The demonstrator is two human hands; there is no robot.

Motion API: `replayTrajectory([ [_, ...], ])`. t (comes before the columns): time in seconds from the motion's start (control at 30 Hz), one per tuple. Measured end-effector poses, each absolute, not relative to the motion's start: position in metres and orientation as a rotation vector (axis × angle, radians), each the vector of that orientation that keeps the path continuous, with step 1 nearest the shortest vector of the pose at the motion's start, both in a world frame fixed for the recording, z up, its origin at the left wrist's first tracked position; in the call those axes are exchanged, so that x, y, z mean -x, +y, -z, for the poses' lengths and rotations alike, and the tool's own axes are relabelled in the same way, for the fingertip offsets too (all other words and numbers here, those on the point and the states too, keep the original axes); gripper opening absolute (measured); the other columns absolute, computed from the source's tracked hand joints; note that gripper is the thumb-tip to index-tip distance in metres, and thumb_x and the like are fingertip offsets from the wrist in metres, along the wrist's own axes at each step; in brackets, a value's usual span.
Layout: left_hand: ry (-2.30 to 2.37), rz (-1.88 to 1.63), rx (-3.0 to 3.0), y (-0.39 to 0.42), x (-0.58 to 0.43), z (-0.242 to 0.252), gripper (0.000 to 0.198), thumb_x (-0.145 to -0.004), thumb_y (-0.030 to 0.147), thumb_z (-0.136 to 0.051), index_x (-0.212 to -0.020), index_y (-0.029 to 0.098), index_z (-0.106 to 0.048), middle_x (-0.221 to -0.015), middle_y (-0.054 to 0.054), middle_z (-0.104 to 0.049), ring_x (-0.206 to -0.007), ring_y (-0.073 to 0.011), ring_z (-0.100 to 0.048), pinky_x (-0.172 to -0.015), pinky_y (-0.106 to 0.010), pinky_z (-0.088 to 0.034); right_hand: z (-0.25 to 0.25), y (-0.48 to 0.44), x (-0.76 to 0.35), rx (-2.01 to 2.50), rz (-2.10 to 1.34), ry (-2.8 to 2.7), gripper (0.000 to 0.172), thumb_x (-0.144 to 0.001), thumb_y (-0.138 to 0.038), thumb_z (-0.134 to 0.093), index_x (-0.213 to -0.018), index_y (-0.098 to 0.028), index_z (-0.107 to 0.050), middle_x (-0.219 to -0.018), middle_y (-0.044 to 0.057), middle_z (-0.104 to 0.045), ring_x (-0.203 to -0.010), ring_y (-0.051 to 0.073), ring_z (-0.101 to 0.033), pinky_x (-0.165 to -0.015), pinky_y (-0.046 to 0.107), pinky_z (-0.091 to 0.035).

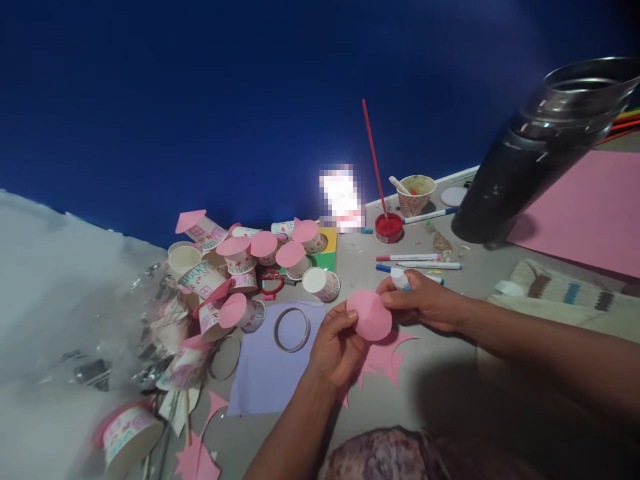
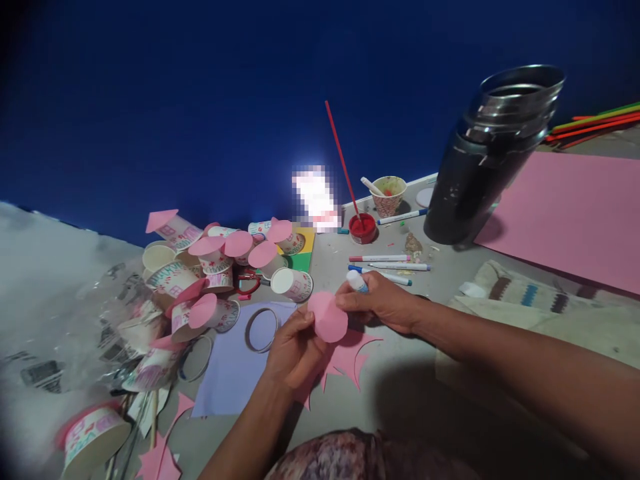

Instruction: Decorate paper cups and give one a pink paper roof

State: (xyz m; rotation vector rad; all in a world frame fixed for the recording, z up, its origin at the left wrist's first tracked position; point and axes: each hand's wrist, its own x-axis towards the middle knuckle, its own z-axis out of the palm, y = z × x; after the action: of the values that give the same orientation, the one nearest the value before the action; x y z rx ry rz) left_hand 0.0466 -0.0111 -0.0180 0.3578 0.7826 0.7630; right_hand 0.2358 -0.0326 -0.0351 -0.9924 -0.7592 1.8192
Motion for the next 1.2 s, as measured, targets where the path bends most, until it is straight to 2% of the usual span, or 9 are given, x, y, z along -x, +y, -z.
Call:
replayTrajectory([
  [0.13,0.803,-0.706,-0.419,-0.011,-0.045,0.024,0.028,-0.058,0.023,-0.092,-0.078,0.011,-0.076,-0.073,-0.002,-0.073,-0.066,-0.0111,-0.062,-0.069,-0.022,-0.052,0.035,-0.034,-0.234,1.114,-1.755,-0.84,0.044,-0.058,-0.047,-0.093,-0.07,-0.016,-0.064,-0.06,-0.004,-0.055,-0.056,0.009,-0.045,-0.054,0.024,-0.033],
  [0.37,0.829,-0.587,-0.489,-0.018,-0.044,0.031,0.028,-0.055,0.018,-0.095,-0.064,0.01,-0.07,-0.059,-0.003,-0.068,-0.053,-0.01,-0.057,-0.057,-0.022,-0.044,0.031,-0.033,-0.239,1.2,-1.708,-1.229,0.025,-0.069,-0.037,-0.083,-0.072,-0.015,-0.072,-0.059,-0.004,-0.057,-0.057,0.01,-0.046,-0.053,0.023,-0.034],
  [0.5,0.841,-0.61,-0.427,-0.015,-0.044,0.026,0.03,-0.052,0.017,-0.096,-0.062,0.012,-0.068,-0.058,-0.002,-0.067,-0.055,-0.0103,-0.059,-0.059,-0.022,-0.048,0.023,-0.029,-0.248,1.263,-1.542,-1.356,0.034,-0.074,-0.049,-0.078,-0.084,-0.017,-0.076,-0.067,0.0,-0.064,-0.061,0.014,-0.054,-0.056,0.026,-0.041],
  [0.6,0.857,-0.723,-0.354,-0.01,-0.043,0.018,0.03,-0.049,0.014,-0.096,-0.063,0.013,-0.069,-0.059,0.0,-0.067,-0.056,-0.0104,-0.062,-0.059,-0.021,-0.052,0.018,-0.021,-0.265,1.446,-1.218,-1.362,0.05,-0.093,-0.063,-0.049,-0.089,-0.019,-0.072,-0.07,0.003,-0.063,-0.066,0.018,-0.057,-0.063,0.03,-0.046],
  [0.67,0.871,-0.782,-0.288,-0.007,-0.043,0.015,0.028,-0.051,0.01,-0.093,-0.065,0.014,-0.068,-0.061,0.001,-0.067,-0.057,-0.0111,-0.063,-0.06,-0.022,-0.054,0.018,-0.014,-0.281,1.602,-0.945,-1.363,0.058,-0.098,-0.067,-0.036,-0.087,-0.021,-0.069,-0.076,0.006,-0.064,-0.075,0.021,-0.06,-0.071,0.033,-0.047],
  [0.8,0.926,-0.861,-0.116,-0.004,-0.044,0.016,0.02,-0.063,0.0,-0.079,-0.069,0.014,-0.066,-0.066,0.0,-0.07,-0.061,-0.013,-0.067,-0.063,-0.027,-0.06,0.03,0.004,-0.309,1.911,-0.525,-1.324,0.048,-0.097,-0.064,-0.043,-0.088,-0.022,-0.065,-0.077,0.007,-0.066,-0.075,0.025,-0.061,-0.074,0.036,-0.043],
  [0.93,0.969,-0.885,-0.021,-0.003,-0.047,0.016,0.018,-0.073,-0.004,-0.069,-0.073,0.014,-0.066,-0.069,-0.002,-0.072,-0.062,-0.0137,-0.069,-0.063,-0.028,-0.062,0.049,0.018,-0.32,2.093,-0.364,-1.382,0.033,-0.094,-0.053,-0.059,-0.09,-0.021,-0.065,-0.084,0.009,-0.072,-0.08,0.027,-0.066,-0.075,0.036,-0.045],
  [1.1,0.854,-0.934,-0.149,-0.006,-0.047,0.01,0.02,-0.07,-0.002,-0.076,-0.071,0.015,-0.064,-0.065,0.001,-0.069,-0.059,-0.012,-0.066,-0.059,-0.025,-0.06,0.06,0.023,-0.326,2.201,-0.231,-1.531,0.026,-0.094,-0.04,-0.065,-0.109,-0.019,-0.065,-0.116,0.017,-0.073,-0.103,0.031,-0.069,-0.08,0.036,-0.046],
  [1.2,0.834,-0.971,-0.166,-0.008,-0.046,0.011,0.023,-0.067,0.001,-0.081,-0.071,0.015,-0.064,-0.067,0.002,-0.069,-0.061,-0.0117,-0.066,-0.059,-0.025,-0.059,0.061,0.025,-0.329,2.255,-0.199,-1.585,0.025,-0.094,-0.04,-0.065,-0.105,-0.018,-0.065,-0.112,0.018,-0.074,-0.099,0.033,-0.07,-0.075,0.036,-0.045],
])
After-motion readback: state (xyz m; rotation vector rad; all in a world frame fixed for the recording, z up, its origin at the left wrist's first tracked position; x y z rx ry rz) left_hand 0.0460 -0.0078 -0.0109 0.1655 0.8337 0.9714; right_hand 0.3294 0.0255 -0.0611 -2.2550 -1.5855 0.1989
